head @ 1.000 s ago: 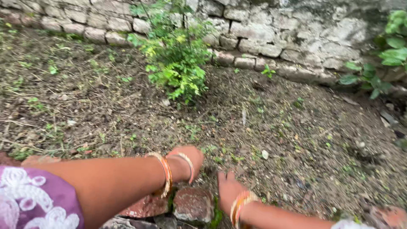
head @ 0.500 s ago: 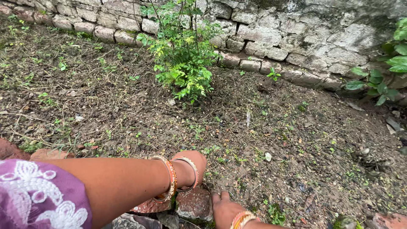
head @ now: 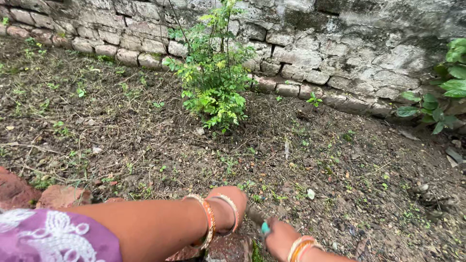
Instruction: The person clears weeds from the soil by loosening the ground with a small knife and pulling out the weeds by hand.
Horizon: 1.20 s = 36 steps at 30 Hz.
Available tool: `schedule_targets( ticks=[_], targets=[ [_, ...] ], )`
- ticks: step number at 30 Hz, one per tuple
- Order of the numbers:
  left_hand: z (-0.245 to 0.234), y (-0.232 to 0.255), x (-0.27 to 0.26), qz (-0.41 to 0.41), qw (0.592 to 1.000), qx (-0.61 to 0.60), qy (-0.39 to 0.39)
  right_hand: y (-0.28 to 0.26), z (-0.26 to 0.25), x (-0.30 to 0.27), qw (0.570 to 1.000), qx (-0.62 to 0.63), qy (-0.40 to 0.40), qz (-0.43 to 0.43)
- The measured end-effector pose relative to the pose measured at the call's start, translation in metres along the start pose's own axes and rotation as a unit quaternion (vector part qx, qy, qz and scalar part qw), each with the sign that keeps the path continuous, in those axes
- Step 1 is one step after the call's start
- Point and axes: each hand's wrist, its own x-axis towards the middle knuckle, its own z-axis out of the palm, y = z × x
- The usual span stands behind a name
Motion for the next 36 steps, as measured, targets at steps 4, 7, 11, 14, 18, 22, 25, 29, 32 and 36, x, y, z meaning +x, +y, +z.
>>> schedule_targets(
  ticks=[4, 7, 11, 14, 18, 22, 25, 29, 32, 36],
  targets=[
    [-0.006, 0.002, 0.006, -0.025, 0.999, -0.032, 0.022, -0.008, 0.007, 0.004, 0.903, 0.385, -0.067, 0.181],
    [-0.007, 0.0, 0.01, -0.025, 0.999, -0.018, 0.02, 0.009, 0.057, 0.032, 0.974, 0.222, -0.027, 0.029],
    [-0.006, -0.007, 0.011, -0.045, 0.999, -0.016, 0.015, 0.009, 0.105, 0.057, 0.99, 0.132, 0.027, -0.028],
    [-0.001, -0.011, 0.01, -0.048, 0.999, 0.003, 0.002, -0.007, 0.103, 0.051, 0.909, 0.376, -0.021, 0.177],
    [0.004, -0.013, 0.013, -0.06, 0.998, -0.003, 0.024, -0.006, 0.096, 0.044, 0.962, 0.233, 0.009, 0.14],
    [-0.001, -0.01, 0.01, -0.043, 0.999, 0.022, 0.003, 0.024, 0.121, 0.049, 0.966, 0.221, -0.066, 0.118],
    [-0.007, -0.005, 0.01, -0.033, 0.999, 0.022, 0.002, 0.051, 0.134, 0.062, 0.962, 0.24, -0.08, 0.103],
    [-0.01, -0.003, 0.007, -0.036, 0.999, -0.004, 0.015, 0.072, 0.127, 0.06, 0.973, 0.183, -0.112, 0.087],
    [-0.009, -0.006, 0.006, -0.041, 0.999, -0.018, 0.012, 0.071, 0.074, 0.04, 0.955, 0.224, -0.155, 0.114],
    [-0.005, -0.008, 0.009, -0.036, 0.999, -0.003, 0.017, 0.014, -0.05, -0.022, 0.873, 0.382, -0.25, 0.168]
  ],
)
